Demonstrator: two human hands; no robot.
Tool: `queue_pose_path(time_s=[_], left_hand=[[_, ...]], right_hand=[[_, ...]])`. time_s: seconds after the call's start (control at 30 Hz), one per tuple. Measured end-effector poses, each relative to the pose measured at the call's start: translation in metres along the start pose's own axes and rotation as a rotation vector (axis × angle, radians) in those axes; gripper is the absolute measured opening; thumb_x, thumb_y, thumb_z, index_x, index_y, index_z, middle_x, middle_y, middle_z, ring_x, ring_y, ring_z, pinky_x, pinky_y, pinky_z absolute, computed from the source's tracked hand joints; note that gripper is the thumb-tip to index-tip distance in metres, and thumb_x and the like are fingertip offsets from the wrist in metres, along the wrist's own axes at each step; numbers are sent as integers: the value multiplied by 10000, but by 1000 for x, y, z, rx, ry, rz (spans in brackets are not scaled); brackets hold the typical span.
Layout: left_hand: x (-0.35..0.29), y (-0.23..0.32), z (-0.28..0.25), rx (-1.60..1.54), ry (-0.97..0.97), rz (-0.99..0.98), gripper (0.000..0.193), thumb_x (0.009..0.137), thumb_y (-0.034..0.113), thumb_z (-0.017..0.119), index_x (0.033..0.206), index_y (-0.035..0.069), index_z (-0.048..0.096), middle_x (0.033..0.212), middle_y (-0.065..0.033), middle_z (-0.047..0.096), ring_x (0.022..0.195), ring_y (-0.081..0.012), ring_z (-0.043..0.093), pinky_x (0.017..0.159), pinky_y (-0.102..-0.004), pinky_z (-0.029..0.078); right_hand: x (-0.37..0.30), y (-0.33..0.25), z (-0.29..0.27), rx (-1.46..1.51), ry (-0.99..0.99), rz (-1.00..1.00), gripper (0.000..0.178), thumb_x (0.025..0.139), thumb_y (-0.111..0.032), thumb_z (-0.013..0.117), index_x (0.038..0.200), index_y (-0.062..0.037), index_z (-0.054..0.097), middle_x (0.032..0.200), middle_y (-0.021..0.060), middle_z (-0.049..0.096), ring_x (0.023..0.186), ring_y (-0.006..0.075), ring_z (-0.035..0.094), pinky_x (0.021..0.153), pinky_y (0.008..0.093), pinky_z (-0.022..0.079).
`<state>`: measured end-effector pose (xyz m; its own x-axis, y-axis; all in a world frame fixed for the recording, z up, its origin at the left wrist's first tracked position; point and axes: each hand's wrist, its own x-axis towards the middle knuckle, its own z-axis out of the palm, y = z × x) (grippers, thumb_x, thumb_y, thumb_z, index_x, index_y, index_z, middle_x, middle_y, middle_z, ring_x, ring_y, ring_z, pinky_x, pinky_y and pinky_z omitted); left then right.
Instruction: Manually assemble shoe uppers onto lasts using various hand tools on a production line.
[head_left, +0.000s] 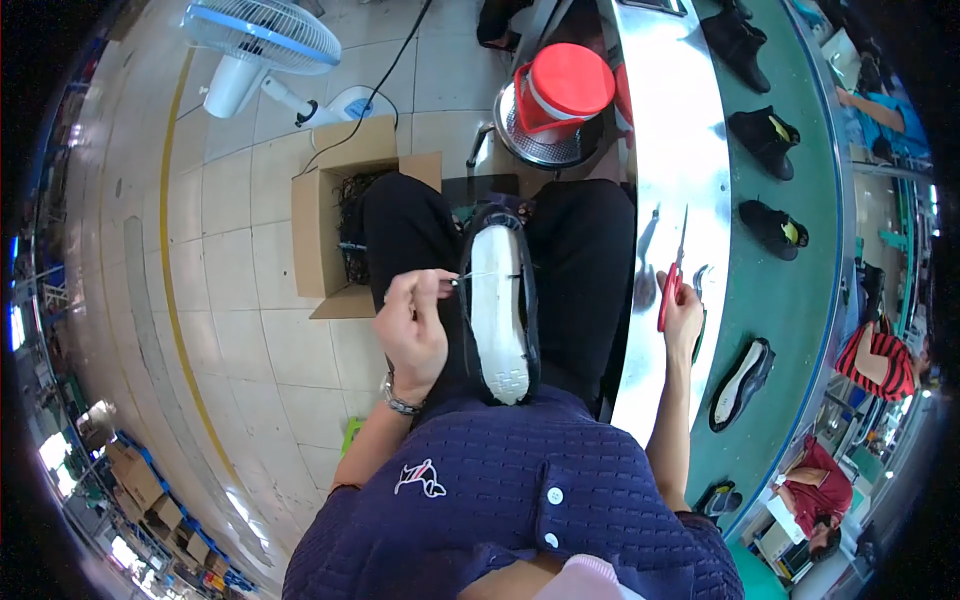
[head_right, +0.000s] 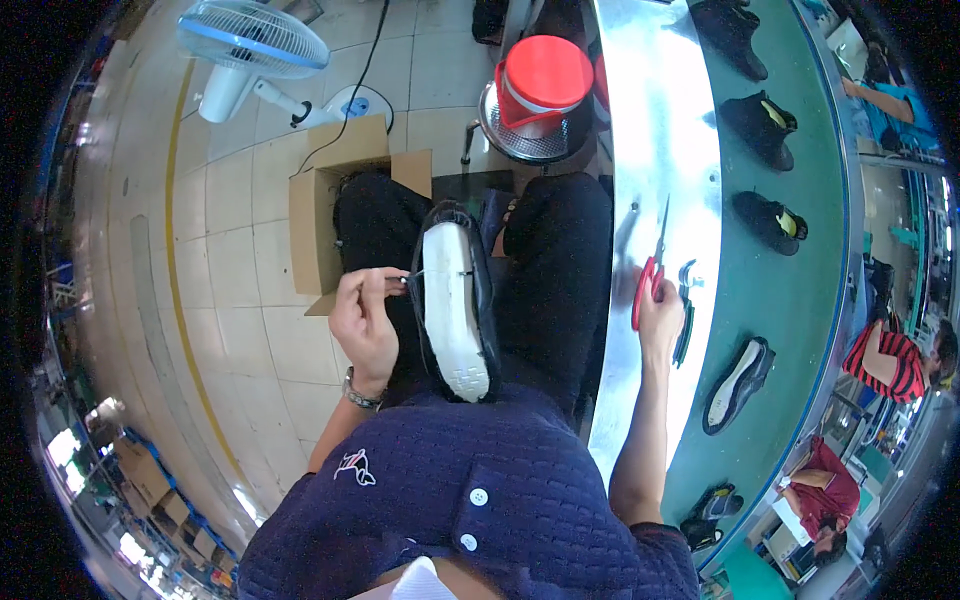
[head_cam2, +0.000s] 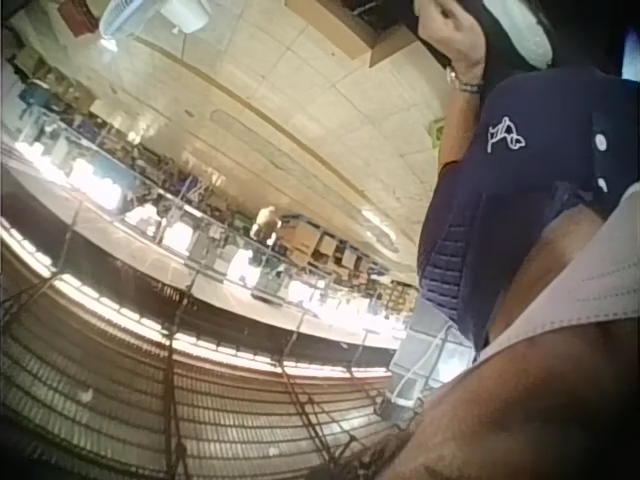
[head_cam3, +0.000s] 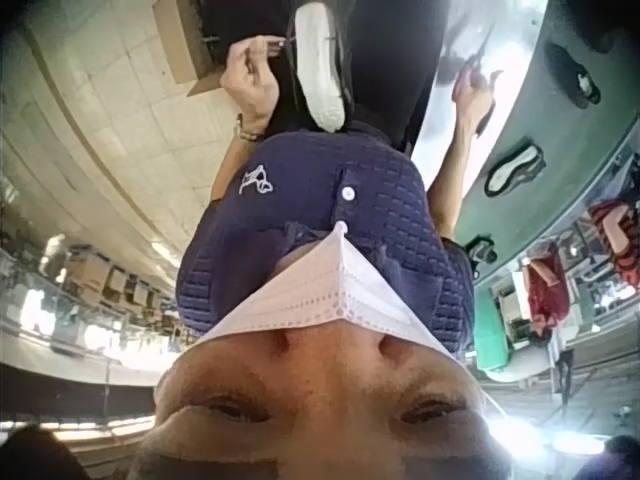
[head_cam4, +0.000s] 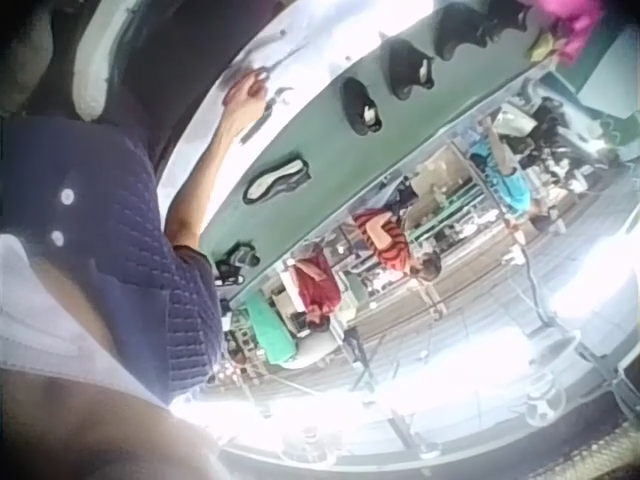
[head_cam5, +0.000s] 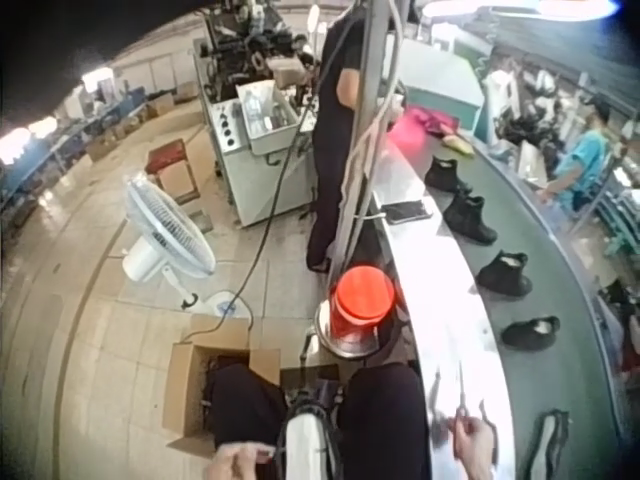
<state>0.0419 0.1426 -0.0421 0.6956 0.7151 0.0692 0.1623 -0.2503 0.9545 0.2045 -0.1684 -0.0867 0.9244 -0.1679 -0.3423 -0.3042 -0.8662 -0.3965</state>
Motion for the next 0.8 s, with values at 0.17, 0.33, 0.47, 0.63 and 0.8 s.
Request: queue_pose_path(time_s=[0.17,0.33,0.47,0.63,0.8], left_hand=[[3,5,-1,377,-104,424,73,871,17,647,888,-42,608,896,-162,690,728,-249,674,628,-292,534],[-5,11,-12,495,-176,606,127,774,-60,682,891,-16,661,908,-154,679,744,-282,672,635,-326,553],[0,41,-35,270,-51,544,28,886,5,602,898,-16,587,840,-166,680,699,-258,660,602,-310,532],[56,27,-80,96,407,459,156,1016,140,457,1040,-6,504,830,-228,650,707,-249,636,657,-334,538],[100,-39,-104,427,240,117,235,973,162,565,944,-71,582,815,-191,657,705,-243,633,688,-311,511]], right_hand=[[32,1,11,-51,79,-35,536,862,-340,689,1235,35,606,938,210,699,845,309,694,781,380,532],[34,35,16,-35,251,-236,456,884,-235,666,1246,33,590,1113,214,654,1021,336,632,911,425,476],[21,76,6,-311,354,-124,649,859,-367,688,1372,-26,482,1270,277,505,1203,407,460,1019,464,378],[7,113,19,-336,372,-150,476,977,-289,517,1399,-72,478,1043,189,589,896,282,577,821,380,458],[-37,24,-16,1031,102,217,419,1013,-336,446,1331,-66,484,945,78,631,796,157,614,727,320,516]])
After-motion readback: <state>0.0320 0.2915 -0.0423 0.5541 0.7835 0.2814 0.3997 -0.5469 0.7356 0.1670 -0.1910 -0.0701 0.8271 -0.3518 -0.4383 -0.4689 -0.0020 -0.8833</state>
